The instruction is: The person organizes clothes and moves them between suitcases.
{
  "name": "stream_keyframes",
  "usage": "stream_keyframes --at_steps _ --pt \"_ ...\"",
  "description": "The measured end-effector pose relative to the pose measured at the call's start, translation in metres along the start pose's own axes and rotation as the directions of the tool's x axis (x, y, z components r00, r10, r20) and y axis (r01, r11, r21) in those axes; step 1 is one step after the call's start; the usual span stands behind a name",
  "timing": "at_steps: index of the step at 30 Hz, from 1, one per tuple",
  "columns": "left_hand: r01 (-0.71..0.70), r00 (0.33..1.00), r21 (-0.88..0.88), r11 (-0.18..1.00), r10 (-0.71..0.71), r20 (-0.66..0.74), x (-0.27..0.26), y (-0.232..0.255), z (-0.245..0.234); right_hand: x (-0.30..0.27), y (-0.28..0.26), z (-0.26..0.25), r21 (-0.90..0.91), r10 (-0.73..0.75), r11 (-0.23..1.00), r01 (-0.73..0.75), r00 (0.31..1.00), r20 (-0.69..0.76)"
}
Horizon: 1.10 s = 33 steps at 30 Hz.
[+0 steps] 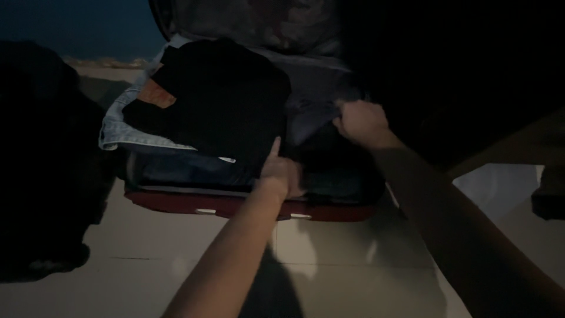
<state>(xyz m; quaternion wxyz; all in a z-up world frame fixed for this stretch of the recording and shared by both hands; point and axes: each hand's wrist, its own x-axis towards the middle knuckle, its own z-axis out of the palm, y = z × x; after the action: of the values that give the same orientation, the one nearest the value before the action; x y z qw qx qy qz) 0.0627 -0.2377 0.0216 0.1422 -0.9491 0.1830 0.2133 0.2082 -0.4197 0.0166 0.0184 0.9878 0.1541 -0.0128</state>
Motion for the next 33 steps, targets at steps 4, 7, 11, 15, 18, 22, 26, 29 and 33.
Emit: stream_keyframes --at_steps 4,7,11,15,18,22,26,29,33 --pt "-0.004 0.983 -0.233 0.973 0.047 0.18 0.05 0.017 0.042 0.049 0.026 0.095 -0.104 -0.064 0.989 0.102 0.947 0.315" --pt "-0.092 0.979 -0.36 0.928 0.15 0.139 0.102 0.016 0.098 0.024 0.008 0.135 -0.104 0.009 0.995 0.01 0.984 0.181" --pt "-0.064 0.988 -0.479 0.875 0.121 0.091 0.111 0.021 0.118 -0.001 -0.016 0.115 0.224 0.193 0.936 -0.271 0.929 0.316" --pt "-0.077 0.984 -0.499 0.863 0.147 0.103 0.081 0.017 0.086 -0.017 -0.027 0.101 -0.209 -0.086 0.966 0.152 0.951 0.297" --pt "-0.096 0.981 -0.531 0.842 0.17 0.092 0.077 0.016 0.081 -0.013 -0.017 0.144 -0.228 -0.124 0.96 0.165 0.975 0.184" --pt "-0.1 0.985 -0.518 0.849 0.159 0.071 0.087 0.022 0.104 -0.002 -0.007 0.197 -0.415 -0.262 0.893 0.176 0.951 -0.161" --pt "0.001 0.997 -0.564 0.826 0.045 0.069 0.059 0.023 0.074 0.008 -0.016 0.13 -0.326 -0.173 0.924 0.2 0.979 0.112" --pt "0.06 0.998 -0.591 0.804 -0.036 0.052 0.021 0.017 0.038 0.003 -0.027 0.09 -0.267 -0.126 0.941 0.206 0.949 0.29" --pt "0.187 0.979 -0.654 0.733 -0.191 0.066 -0.001 0.015 0.02 0.016 -0.022 0.069 -0.184 0.054 0.983 0.019 0.921 0.386"
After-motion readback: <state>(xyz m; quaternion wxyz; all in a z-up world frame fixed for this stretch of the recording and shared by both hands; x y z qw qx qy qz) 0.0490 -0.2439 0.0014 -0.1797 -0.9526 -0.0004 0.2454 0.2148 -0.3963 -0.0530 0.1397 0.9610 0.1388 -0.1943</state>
